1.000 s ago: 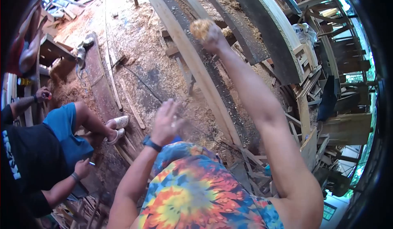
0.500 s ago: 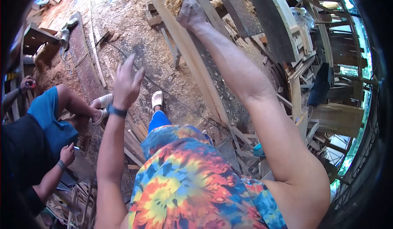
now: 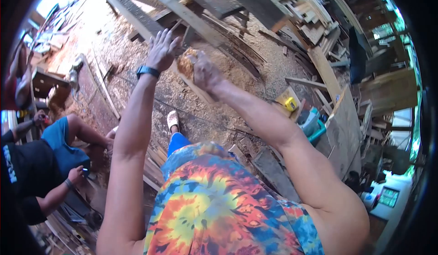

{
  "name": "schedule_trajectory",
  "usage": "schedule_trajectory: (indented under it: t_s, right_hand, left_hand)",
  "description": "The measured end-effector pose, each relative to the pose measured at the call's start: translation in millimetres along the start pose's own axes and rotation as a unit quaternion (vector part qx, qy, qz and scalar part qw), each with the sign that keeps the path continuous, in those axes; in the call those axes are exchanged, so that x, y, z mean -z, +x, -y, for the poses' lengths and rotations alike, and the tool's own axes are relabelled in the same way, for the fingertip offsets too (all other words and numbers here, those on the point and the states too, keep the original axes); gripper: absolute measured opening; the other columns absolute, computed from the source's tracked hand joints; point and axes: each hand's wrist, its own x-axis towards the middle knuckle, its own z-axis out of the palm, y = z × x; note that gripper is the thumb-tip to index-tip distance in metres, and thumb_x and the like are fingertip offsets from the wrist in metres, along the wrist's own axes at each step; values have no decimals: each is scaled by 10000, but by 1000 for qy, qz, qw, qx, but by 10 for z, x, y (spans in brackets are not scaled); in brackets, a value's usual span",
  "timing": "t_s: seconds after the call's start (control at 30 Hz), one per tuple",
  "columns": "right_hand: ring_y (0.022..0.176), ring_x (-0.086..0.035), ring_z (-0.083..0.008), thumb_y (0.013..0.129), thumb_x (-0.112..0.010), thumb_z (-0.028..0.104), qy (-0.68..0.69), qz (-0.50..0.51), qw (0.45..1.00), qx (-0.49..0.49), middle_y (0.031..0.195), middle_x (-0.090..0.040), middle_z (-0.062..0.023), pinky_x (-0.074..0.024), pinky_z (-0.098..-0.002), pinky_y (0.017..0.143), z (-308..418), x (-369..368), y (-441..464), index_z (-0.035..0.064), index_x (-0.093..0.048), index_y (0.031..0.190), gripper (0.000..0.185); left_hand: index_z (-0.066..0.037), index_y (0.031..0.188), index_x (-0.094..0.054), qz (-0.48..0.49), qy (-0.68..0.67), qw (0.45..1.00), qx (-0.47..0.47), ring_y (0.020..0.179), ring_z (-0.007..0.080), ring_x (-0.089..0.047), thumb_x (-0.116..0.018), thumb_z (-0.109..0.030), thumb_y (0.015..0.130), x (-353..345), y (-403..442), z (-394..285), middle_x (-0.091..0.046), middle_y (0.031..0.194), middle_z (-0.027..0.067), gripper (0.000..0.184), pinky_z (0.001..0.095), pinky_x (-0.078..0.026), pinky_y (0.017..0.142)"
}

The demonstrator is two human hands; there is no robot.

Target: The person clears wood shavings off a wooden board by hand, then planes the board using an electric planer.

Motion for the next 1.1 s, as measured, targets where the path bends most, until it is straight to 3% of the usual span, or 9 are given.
schedule_trajectory:
  t_s: [0.2, 0.3, 0.43, 0.57, 0.7, 0.87, 0.93, 1.0, 1.1]
  right_hand:
    - [1276, -523, -423, 919, -419, 158, -66, -12, 998, -10, 1361, -513, -321, -410, -442, 1126, -92, 199, -1152, -9, -508, 1385, 503]
    - [1123, -594, -382, 893, -485, 212, -17, -48, 999, -16, 1188, -602, -251, -479, -438, 1009, -466, 267, -1834, 27, -548, 1308, 459]
    - [984, -644, -360, 878, -534, 272, -194, 18, 981, -19, 1029, -656, -203, -531, -410, 894, -1437, -342, -2899, 39, -613, 1171, 383]
    - [934, -680, -331, 832, -663, 408, -128, 62, 925, -352, 1035, -696, -179, -566, -405, 832, -1766, -926, -3838, 46, -642, 1169, 495]
    - [1137, -651, -351, 746, -746, 466, 135, -17, 789, -599, 1221, -651, -265, -513, -427, 991, -1224, -354, -3921, -16, -637, 1183, 660]
    - [1225, -609, -329, 812, -646, 577, 149, 77, 801, -574, 1349, -591, -247, -500, -399, 1025, -1672, -452, -3557, 32, -562, 1359, 776]
    - [1274, -575, -298, 797, -640, 640, 91, 12, 831, -548, 1408, -547, -244, -478, -383, 1053, -2420, -1190, -3449, 64, -550, 1386, 829]
    - [1300, -551, -296, 740, -692, 692, 165, -41, 873, -458, 1433, -530, -232, -454, -379, 1078, -2563, -1044, -3281, 76, -543, 1400, 915]
    - [1316, -535, -297, 683, -806, 633, 187, 0, 848, -497, 1413, -555, -217, -428, -382, 1098, -2209, -485, -3201, 68, -548, 1403, 951]
  left_hand:
    - [26, 1489, -391, 37, -30, 998, 48, 1500, 382, -227, -342, -503, 1043, 26, -521, -935, -298, 1601, 212, 694, 508, -130, 1224]
    - [42, 1505, -352, 39, -13, 999, 22, 1505, 389, -202, -343, -516, 1040, 44, -744, -1312, -266, 1605, 241, 726, 477, -121, 1231]
    - [76, 1517, -289, 68, 7, 997, 23, 1508, 413, -161, -335, -536, 1039, 124, -920, -1789, -206, 1612, 276, 778, 472, -98, 1236]
    - [78, 1533, -233, 63, 21, 998, -19, 1507, 433, -138, -319, -576, 1030, 44, -1096, -1989, -175, 1617, 284, 829, 493, -87, 1234]
    - [90, 1533, -210, 66, 34, 996, -41, 1503, 446, -138, -332, -602, 1017, 47, -1168, -2120, -174, 1610, 300, 871, 500, -82, 1232]
    - [79, 1526, -230, 96, 22, 994, -43, 1499, 462, -134, -476, -539, 993, 260, -1228, -2393, -191, 1592, 327, 852, 496, -116, 1230]
    - [60, 1513, -281, 107, -3, 991, -84, 1495, 456, -158, -516, -505, 984, 306, -1320, -2425, -230, 1587, 310, 808, 484, -138, 1231]
    - [43, 1507, -310, 120, -35, 985, -116, 1494, 440, -184, -548, -467, 978, 327, -1513, -2448, -248, 1591, 286, 773, 480, -153, 1231]
    - [44, 1493, -361, 186, -101, 975, -62, 1481, 432, -227, -483, -505, 992, 300, -1988, -2467, -270, 1588, 276, 754, 463, -215, 1217]
